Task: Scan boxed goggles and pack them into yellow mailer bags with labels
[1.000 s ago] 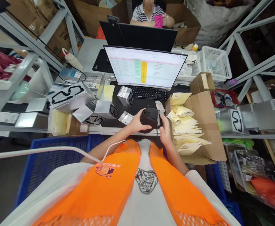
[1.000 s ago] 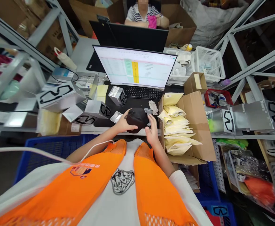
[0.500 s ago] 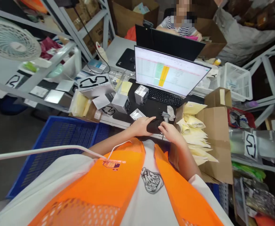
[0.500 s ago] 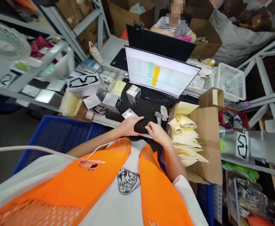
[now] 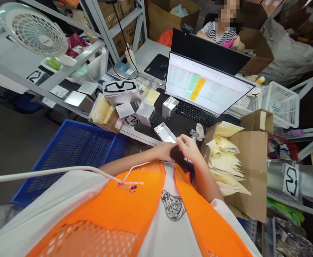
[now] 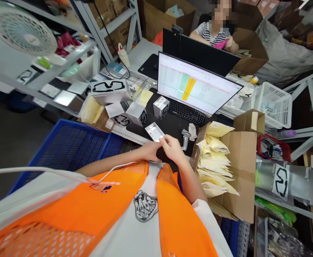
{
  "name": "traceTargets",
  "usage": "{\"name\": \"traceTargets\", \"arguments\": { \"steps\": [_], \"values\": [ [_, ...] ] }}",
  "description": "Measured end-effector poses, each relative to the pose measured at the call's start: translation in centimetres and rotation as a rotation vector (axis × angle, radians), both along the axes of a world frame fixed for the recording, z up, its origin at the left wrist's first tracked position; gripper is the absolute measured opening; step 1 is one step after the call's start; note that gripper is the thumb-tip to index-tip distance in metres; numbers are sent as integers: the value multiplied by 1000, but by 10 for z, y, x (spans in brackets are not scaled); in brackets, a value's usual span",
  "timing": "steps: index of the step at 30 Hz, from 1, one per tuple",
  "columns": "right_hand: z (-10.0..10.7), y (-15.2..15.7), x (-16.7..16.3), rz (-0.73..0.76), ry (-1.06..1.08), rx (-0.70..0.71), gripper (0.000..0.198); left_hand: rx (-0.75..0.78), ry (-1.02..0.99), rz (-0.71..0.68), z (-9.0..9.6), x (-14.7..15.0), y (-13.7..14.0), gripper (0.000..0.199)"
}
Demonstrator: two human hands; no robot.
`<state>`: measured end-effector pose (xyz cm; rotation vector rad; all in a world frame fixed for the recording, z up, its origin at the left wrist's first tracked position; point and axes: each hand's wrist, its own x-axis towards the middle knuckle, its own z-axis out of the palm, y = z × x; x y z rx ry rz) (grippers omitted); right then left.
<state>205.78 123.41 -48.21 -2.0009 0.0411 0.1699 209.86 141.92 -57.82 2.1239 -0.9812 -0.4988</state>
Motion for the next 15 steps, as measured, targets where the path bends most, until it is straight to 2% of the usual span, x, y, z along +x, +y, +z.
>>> {"name": "traceTargets", "arguments": {
  "steps": [2, 4, 6, 8, 9, 11, 13, 15],
  "values": [
    [-20, -13, -5, -280, -152, 44, 47, -194, 190, 208, -3, 3, 5, 97],
    [-49, -20, -11, -486, -189, 132, 55, -479, 420, 439, -5, 9, 11, 101],
    [-81, -12, -20, -457, -56, 290, 79, -764, 661, 620, -6, 17, 14, 98],
    [-109, 11, -28, -305, 122, 526, 102, -953, 832, 733, -8, 22, 15, 93],
    [-120, 25, -31, -268, 173, 643, 106, -1000, 878, 765, -10, 24, 15, 92],
    [-135, 51, -33, -309, 192, 802, 98, -1014, 916, 792, -14, 28, 18, 94],
    [-144, 63, -30, -418, 186, 850, 88, -972, 923, 790, -21, 35, 25, 97],
    [-150, 60, -23, -465, 224, 856, 83, -928, 917, 779, -29, 45, 36, 95]
  ]
}}
